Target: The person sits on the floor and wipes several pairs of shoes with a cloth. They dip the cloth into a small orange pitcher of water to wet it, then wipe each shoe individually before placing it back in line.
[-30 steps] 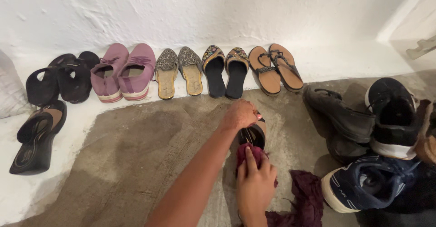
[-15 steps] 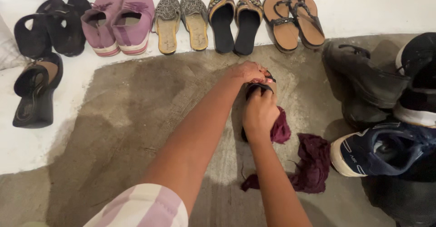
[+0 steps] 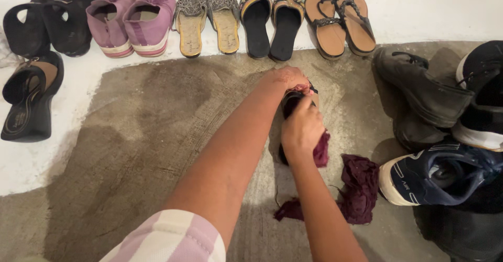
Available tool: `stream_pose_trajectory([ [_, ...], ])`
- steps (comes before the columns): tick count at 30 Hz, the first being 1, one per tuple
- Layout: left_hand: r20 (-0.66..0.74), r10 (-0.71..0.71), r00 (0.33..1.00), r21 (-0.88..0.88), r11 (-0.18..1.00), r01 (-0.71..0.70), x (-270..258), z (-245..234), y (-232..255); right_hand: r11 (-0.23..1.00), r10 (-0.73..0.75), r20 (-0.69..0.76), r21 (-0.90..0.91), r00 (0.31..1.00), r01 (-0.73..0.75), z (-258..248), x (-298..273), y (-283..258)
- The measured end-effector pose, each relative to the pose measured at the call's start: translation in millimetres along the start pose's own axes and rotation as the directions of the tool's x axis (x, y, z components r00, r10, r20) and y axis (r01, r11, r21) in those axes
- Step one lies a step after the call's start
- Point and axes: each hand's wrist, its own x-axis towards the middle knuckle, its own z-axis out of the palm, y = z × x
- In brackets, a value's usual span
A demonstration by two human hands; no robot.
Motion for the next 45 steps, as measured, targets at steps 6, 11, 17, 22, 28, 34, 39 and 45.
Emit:
stream_pose_trajectory([
  [6,-0.001,0.073,0.997,0.088,0.993,-0.073,12.2,11.2,-7.2,1.000,-0.026,0.059,0.004,0.998,0.026,-1.3,-9.2,1.1],
  [11,0.010,0.108,0.994,0.088,0.990,-0.108,14.9,2.9,-7.6,0.993,-0.056,-0.023,0.100,0.998,0.058,-49.6,-63.0,-4.8],
  [17,-0.032,0.150,0.988,0.126,0.981,-0.145,2.8,12.6,-3.5,0.991,-0.058,0.019,0.120,0.998,0.056,-22.8,-49.4,11.8],
  [22,-0.085,0.077,0.993,0.028,0.997,-0.075,5.4,11.1,-6.5,0.983,-0.181,-0.024,0.002,0.983,0.181,17.7,25.7,19.3],
  [28,-0.127,0.073,0.989,0.037,0.997,-0.068,21.5,39.9,-21.4,0.958,-0.123,-0.059,0.255,0.991,0.134,-38.0,-59.8,24.5],
  [34,-0.218,0.185,0.958,0.057,0.983,-0.176,48.4,56.8,-36.0,0.939,-0.117,-0.076,0.315,0.990,0.135,-52.4,-74.6,23.7],
  [39,-0.078,0.138,0.987,0.013,0.990,-0.137,50.1,61.7,-40.1,0.984,-0.073,0.039,0.167,0.997,0.065,0.1,5.6,29.5],
  [45,-0.071,0.053,0.996,-0.271,0.960,-0.070,6.4,40.7,-21.7,0.935,-0.089,-0.004,0.344,0.996,0.085,-23.9,-2.5,29.2],
])
